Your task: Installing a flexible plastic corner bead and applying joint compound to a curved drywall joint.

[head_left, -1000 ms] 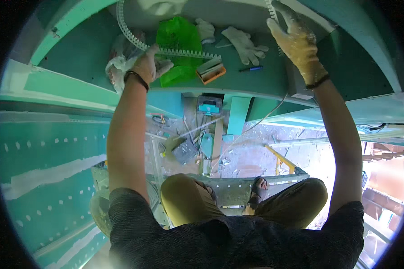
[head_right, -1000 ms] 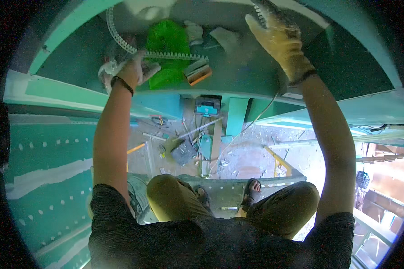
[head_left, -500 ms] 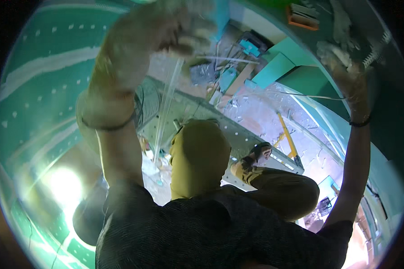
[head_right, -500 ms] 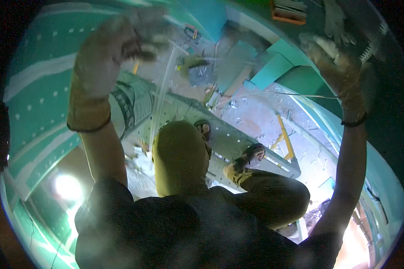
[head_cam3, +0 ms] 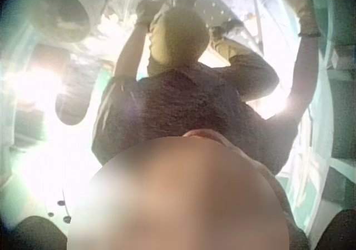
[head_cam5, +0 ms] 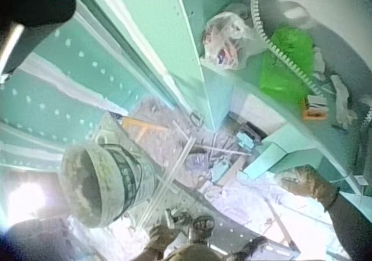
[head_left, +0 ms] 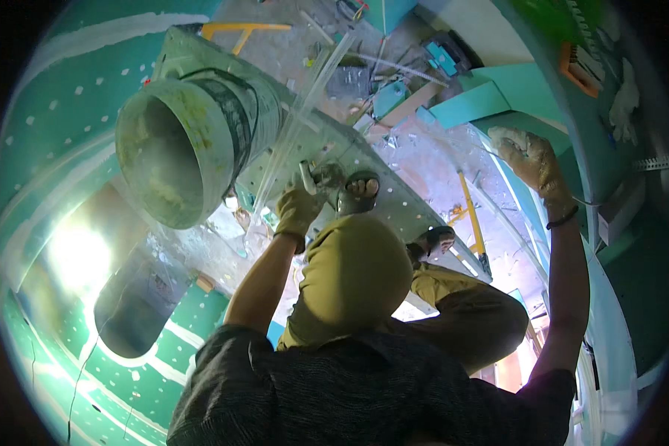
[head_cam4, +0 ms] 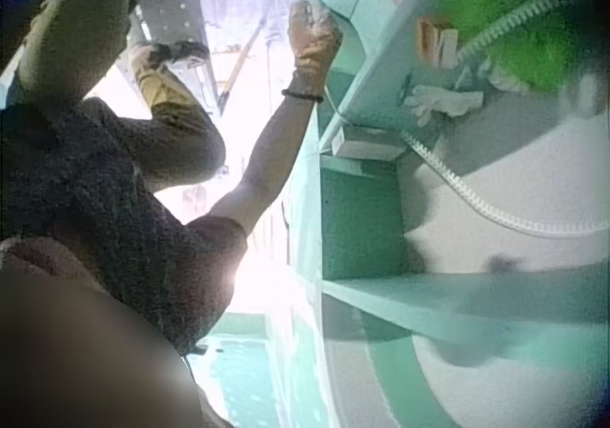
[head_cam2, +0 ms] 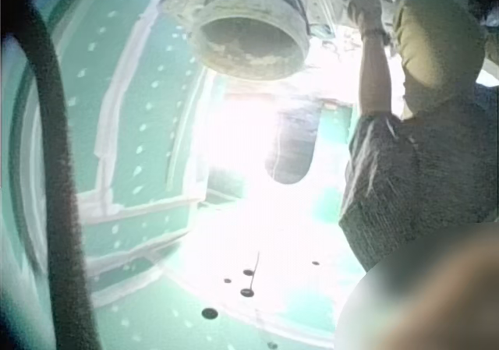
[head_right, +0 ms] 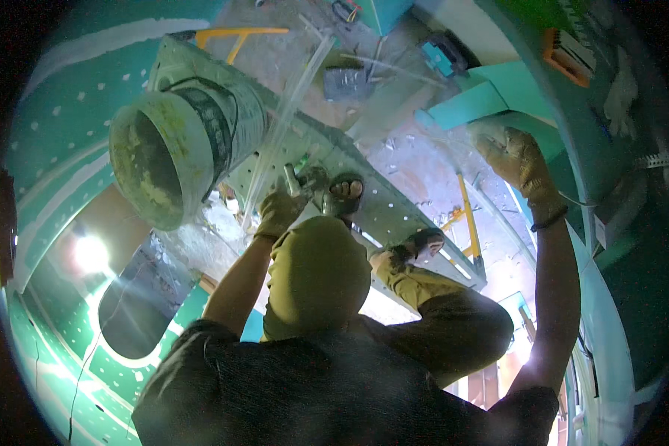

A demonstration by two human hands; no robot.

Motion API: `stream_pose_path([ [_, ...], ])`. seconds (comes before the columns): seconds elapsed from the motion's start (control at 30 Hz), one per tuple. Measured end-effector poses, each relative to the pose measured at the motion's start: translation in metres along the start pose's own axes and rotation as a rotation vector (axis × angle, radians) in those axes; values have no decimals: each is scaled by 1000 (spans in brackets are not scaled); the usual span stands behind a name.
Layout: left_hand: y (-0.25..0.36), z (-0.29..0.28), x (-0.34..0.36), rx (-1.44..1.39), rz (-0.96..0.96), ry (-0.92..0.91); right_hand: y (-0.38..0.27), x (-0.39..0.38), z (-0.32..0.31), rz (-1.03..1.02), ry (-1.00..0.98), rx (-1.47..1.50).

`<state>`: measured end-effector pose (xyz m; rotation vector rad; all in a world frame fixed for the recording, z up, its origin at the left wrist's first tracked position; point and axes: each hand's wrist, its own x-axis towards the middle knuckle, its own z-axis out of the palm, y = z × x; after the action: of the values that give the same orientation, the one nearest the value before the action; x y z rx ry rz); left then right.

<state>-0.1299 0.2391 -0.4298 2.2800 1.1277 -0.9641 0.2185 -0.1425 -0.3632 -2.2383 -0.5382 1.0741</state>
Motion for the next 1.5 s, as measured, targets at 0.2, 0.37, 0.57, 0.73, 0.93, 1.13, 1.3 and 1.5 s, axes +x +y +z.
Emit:
stream_pose_path([
  [0.2,-2,55,28,267,-102,-20,25,2,33,35,-25,98],
  [0.37,-25,76,32,217,-138,102,33,8,47,67,-55,82],
  [0.57,-40,82,47,264,-6,71,38,-2,45,61,-18,149],
  [0.73,-37,85,54,519,382,325,59,-22,37,20,111,88],
  [0.93,19,40,26,203,472,467,64,-53,37,73,137,42],
  [1.13,110,-31,-39,-49,778,594,-24,-88,36,161,193,254],
  [1.3,172,-95,-95,225,894,461,-155,-103,4,-344,316,-56],
  [1.5,240,-141,-163,4,1116,116,-188,-142,-5,-470,305,-505],
])
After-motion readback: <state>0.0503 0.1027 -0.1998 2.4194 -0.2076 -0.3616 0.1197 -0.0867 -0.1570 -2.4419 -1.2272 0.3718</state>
